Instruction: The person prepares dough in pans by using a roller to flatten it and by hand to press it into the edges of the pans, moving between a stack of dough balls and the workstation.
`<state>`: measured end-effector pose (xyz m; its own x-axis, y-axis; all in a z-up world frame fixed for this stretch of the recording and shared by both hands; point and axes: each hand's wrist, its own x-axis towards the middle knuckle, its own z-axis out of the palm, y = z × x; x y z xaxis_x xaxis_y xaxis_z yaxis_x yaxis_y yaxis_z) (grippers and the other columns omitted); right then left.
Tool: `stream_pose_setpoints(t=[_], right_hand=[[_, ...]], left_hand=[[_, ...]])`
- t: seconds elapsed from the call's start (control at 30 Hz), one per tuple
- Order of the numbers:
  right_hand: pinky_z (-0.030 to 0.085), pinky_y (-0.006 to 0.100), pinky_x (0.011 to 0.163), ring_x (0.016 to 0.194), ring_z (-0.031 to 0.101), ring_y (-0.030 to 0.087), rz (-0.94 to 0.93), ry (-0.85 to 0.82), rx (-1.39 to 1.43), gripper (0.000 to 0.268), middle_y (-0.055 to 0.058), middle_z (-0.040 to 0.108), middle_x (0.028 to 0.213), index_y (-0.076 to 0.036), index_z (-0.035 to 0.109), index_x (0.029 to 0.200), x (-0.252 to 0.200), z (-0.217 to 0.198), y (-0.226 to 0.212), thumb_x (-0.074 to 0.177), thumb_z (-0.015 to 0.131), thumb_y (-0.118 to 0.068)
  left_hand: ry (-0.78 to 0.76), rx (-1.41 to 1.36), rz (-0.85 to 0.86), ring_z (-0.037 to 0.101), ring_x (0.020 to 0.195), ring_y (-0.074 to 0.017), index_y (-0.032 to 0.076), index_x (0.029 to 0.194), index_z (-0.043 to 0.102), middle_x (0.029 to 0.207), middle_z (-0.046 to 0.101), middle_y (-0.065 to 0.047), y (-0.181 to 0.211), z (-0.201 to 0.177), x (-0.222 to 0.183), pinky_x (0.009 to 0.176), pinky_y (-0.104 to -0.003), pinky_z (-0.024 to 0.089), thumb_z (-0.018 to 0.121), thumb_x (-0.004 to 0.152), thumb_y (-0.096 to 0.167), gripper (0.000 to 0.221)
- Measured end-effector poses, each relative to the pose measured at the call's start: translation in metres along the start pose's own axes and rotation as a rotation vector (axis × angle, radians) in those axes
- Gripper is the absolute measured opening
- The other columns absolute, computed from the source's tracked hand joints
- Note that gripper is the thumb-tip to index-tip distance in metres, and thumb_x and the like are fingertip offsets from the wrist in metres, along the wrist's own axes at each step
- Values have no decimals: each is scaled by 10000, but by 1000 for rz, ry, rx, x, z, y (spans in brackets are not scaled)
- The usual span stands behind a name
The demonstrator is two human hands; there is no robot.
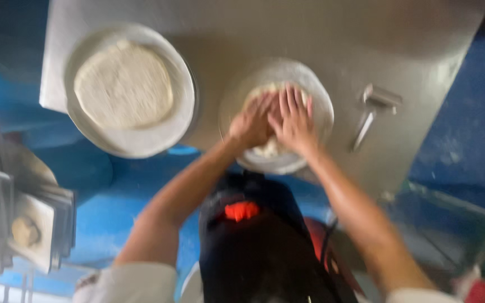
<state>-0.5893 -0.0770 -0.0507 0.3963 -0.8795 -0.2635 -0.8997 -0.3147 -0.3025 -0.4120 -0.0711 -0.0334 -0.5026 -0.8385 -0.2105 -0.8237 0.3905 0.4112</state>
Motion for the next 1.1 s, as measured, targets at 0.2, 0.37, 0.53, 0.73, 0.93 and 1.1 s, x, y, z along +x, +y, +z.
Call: stream_pose_setpoints(t=[0.2,0.37,0.53,0.73,0.93,1.1], right_hand=[[12,683,1190,1575,105,324,-119,10,-71,782,164,139,1714,-22,208,1620,20,-10,11,1069,279,-573],[32,692,1276,1631,210,254,-166,75,-47,742,99,262,1730,-85,261,1658,7,-25,32,1079,254,-549],[20,671,1212,1559,192,271,-198,-107,-117,774,92,230,1691,-78,291,1607,-49,-13,32,1041,234,-603],[26,674,1209,1530,238,229,-75,-220,-40,642,43,334,1655,-171,440,1512,-59,-47,16,1055,211,-560],[520,453,959,1150,657,314,361,366,70,510,177,663,1298,-97,459,1509,-75,-98,69,1075,628,-305],[545,512,842,1083,636,457,645,387,-64,775,331,580,1291,33,216,1622,-101,-22,112,1004,631,-182]], left_hand=[[48,75,31,191,1568,-254,61,1617,255,1696,201,-98,-18,-7,12,1270,-463,147,405,1025,490,746],[113,143,74,210,1583,-285,77,1623,316,1695,246,-111,-11,7,12,1319,-482,146,398,1116,516,676],[-59,39,142,209,1554,-257,52,1573,370,1674,282,-110,-9,11,-29,1262,-442,141,406,1010,552,753],[-101,63,46,162,1521,-265,51,1556,304,1648,237,-99,22,0,-37,1220,-463,97,381,982,560,771],[27,76,9,130,1601,-277,1,1632,230,1724,173,-152,53,2,6,1319,-461,100,358,1079,589,817],[-82,88,112,74,1583,-299,27,1614,210,1713,121,-126,66,9,13,1274,-466,70,402,990,579,855]])
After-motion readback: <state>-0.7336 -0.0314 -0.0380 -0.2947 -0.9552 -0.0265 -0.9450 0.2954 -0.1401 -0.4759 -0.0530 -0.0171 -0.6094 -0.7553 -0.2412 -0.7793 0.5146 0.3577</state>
